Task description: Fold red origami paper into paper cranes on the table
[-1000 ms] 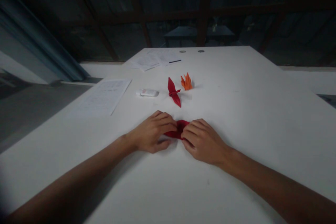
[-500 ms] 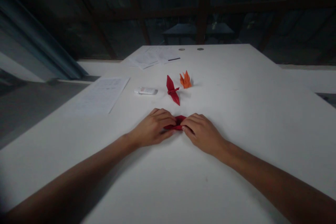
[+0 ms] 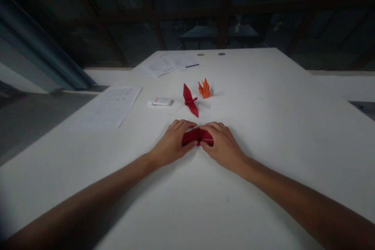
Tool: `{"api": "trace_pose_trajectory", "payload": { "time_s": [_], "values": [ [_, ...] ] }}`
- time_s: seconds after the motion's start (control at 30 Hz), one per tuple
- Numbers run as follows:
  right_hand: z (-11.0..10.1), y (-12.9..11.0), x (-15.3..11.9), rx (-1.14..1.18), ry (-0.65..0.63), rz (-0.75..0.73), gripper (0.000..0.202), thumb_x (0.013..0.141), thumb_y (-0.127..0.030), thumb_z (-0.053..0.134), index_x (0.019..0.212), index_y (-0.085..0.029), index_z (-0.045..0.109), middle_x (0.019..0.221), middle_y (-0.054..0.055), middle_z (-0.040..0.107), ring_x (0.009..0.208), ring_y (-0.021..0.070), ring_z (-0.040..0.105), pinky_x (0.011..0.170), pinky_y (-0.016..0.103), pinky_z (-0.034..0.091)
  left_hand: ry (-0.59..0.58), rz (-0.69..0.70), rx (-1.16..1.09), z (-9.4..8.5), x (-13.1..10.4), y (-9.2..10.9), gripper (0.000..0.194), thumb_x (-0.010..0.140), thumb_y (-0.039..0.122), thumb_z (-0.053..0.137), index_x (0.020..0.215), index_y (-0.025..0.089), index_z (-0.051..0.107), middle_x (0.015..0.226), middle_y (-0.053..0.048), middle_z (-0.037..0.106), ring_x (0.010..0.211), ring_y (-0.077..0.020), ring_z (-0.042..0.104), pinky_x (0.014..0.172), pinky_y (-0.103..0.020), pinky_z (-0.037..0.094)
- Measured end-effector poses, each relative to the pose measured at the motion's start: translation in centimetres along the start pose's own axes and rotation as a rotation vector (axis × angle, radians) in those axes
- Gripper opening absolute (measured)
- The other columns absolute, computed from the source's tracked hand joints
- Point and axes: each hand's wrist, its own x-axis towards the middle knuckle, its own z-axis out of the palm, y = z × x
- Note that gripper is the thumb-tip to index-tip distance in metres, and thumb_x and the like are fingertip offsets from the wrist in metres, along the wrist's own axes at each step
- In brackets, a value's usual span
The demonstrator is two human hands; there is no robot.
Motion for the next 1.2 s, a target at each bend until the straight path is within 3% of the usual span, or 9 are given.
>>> {"api": "trace_pose_trajectory", "payload": {
  "time_s": [0.13,0.33,0.53,0.73,0.97,1.2],
  "values": [
    [0.1,-0.1,0.0,-0.077,-0.018,0.025,0.046,0.084,-0.021,0.068,0.129,-0.024,0.061,0.129,0.007,0.067,0.117,0.0298,0.055,0.1,0.05,0.043,-0.034,-0.006,0.032,-0.2,0.0,0.1,0.042,0.09,0.036,0.066,0.13,0.025,0.057,0.126,-0.006,0.064,0.113,-0.0299,0.052,0.096,-0.047,0.043],
    [0.1,0.1,0.0,-0.042,0.004,0.023,0.049,0.083,-0.02,0.071,0.13,-0.026,0.061,0.123,0.004,0.07,0.112,0.0264,0.059,0.098,0.047,0.044,-0.024,0.003,0.02,-0.3,0.0,0.2,0.032,0.09,0.033,0.067,0.121,0.026,0.062,0.119,-0.003,0.068,0.109,-0.0271,0.055,0.093,-0.043,0.042],
    [-0.2,-0.2,-0.4,-0.091,-0.008,-0.063,0.018,0.086,-0.02,0.07,0.104,-0.026,0.072,0.111,0.002,0.074,0.108,0.0245,0.061,0.096,0.044,0.043,-0.04,0.058,0.085,-0.4,-0.1,0.2,0.016,0.093,0.032,0.065,0.106,0.024,0.066,0.109,-0.001,0.071,0.105,-0.0244,0.057,0.093,-0.041,0.04],
    [-0.6,-1.0,-0.8,-0.23,0.0,-0.227,0.015,0.095,-0.022,0.061,0.104,-0.022,0.073,0.116,0.004,0.074,0.114,0.0266,0.059,0.106,0.049,0.036,-0.039,0.107,0.119,-0.8,0.1,0.1,0.021,0.096,0.036,0.06,0.112,0.024,0.067,0.109,-0.003,0.071,0.106,-0.0241,0.057,0.091,-0.04,0.04],
    [-0.7,-0.8,-0.6,-0.16,-0.029,-0.097,0.026,0.089,-0.026,0.07,0.115,-0.024,0.066,0.11,0.006,0.075,0.107,0.0283,0.062,0.095,0.047,0.042,-0.068,0.179,0.073,-0.7,0.0,-0.4,0.017,0.096,0.032,0.061,0.108,0.024,0.07,0.118,-0.004,0.07,0.11,-0.0239,0.057,0.093,-0.039,0.042],
    [-0.7,-0.4,-0.1,-0.077,-0.041,-0.046,0.012,0.084,-0.022,0.073,0.093,-0.027,0.068,0.102,0.001,0.075,0.101,0.0256,0.062,0.092,0.045,0.042,-0.09,0.241,0.043,-0.8,0.0,-0.4,0.018,0.099,0.032,0.057,0.109,0.023,0.068,0.12,-0.005,0.071,0.111,-0.0237,0.058,0.095,-0.039,0.042]
  ]
}}
